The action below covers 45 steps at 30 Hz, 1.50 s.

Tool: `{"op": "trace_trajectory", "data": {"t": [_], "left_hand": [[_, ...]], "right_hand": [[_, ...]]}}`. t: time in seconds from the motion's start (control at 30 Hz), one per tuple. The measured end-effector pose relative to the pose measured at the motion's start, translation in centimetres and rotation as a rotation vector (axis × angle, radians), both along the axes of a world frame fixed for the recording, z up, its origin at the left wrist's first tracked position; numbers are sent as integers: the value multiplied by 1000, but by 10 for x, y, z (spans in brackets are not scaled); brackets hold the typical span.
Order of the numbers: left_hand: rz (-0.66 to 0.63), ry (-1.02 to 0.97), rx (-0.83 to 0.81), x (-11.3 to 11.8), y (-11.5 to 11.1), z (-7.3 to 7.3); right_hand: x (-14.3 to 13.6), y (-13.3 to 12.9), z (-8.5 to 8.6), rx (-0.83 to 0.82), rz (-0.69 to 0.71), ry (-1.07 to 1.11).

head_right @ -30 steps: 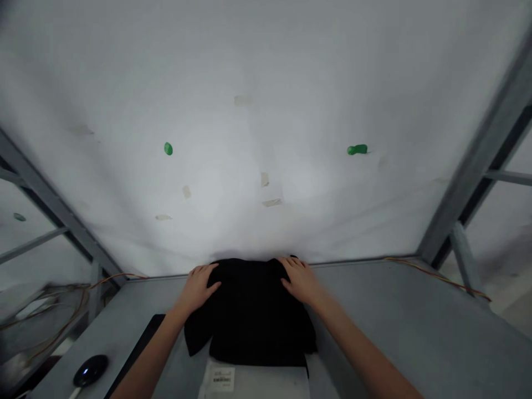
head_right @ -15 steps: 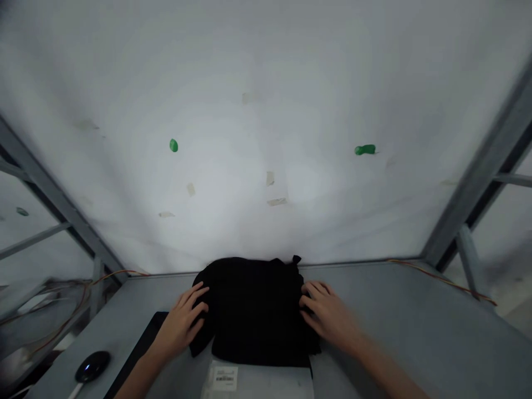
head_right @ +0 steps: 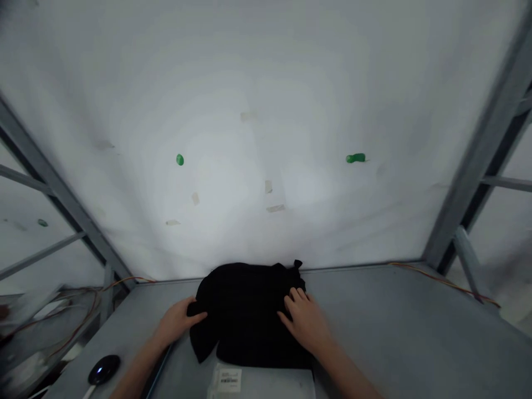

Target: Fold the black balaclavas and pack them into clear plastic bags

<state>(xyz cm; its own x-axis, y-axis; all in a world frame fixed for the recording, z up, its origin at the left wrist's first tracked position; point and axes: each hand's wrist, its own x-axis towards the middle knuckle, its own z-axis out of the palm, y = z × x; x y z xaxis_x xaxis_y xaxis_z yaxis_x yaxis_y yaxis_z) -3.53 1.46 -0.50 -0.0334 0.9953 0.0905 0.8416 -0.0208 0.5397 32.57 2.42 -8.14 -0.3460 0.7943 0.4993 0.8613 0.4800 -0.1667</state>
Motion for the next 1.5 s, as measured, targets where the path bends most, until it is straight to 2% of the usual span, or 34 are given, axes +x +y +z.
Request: {"op": "trace_trajectory", "data": {"t": [0.1,0.2,0.27,0.33,0.47,0.57,0.73,0.8,0.87,0.93,1.0,1.03,1.13,1.23,1.3,1.37,1.5], "left_hand": [[25,-45,14,-1,-3,6],[96,-54,94,16,-4,18],[137,-38,156,43,-3,27],[122,15,213,80,-2,37],[-107,260,287,145,2,48],[-194,271,235,172,5,43],[-304,302,171,214,5,20],[-364,309,147,224,3,15],[-393,286,156,216,-2,14],[-350,213,224,189,-8,13],[-190,110,309,152,-15,7],[-100,90,299,135,-19,2],[11,99,145,105,-29,-15],[56,152,78,111,-35,-28],[84,180,111,120,-35,-29],[115,172,160,122,-32,-22],[262,54,247,113,-26,6]], "right_hand": [[4,0,-9,-8,21,83],[9,-1,-12,-18,36,212],[10,-2,-11,-6,11,291],[9,-4,-7,20,-19,347],[10,-9,-1,45,-15,399],[14,-8,-2,34,-17,425],[17,-1,-7,-5,-40,460],[17,-1,-8,-14,-41,469],[19,-2,-7,-11,-59,486],[22,-2,-5,-5,-83,514],[25,-1,-2,1,-103,549],[26,0,-1,5,-112,567],[30,4,0,29,-142,624],[36,5,-1,40,-171,670],[41,6,-1,40,-184,690],[46,7,-1,39,-188,712],[53,11,-3,51,-199,770]]}}
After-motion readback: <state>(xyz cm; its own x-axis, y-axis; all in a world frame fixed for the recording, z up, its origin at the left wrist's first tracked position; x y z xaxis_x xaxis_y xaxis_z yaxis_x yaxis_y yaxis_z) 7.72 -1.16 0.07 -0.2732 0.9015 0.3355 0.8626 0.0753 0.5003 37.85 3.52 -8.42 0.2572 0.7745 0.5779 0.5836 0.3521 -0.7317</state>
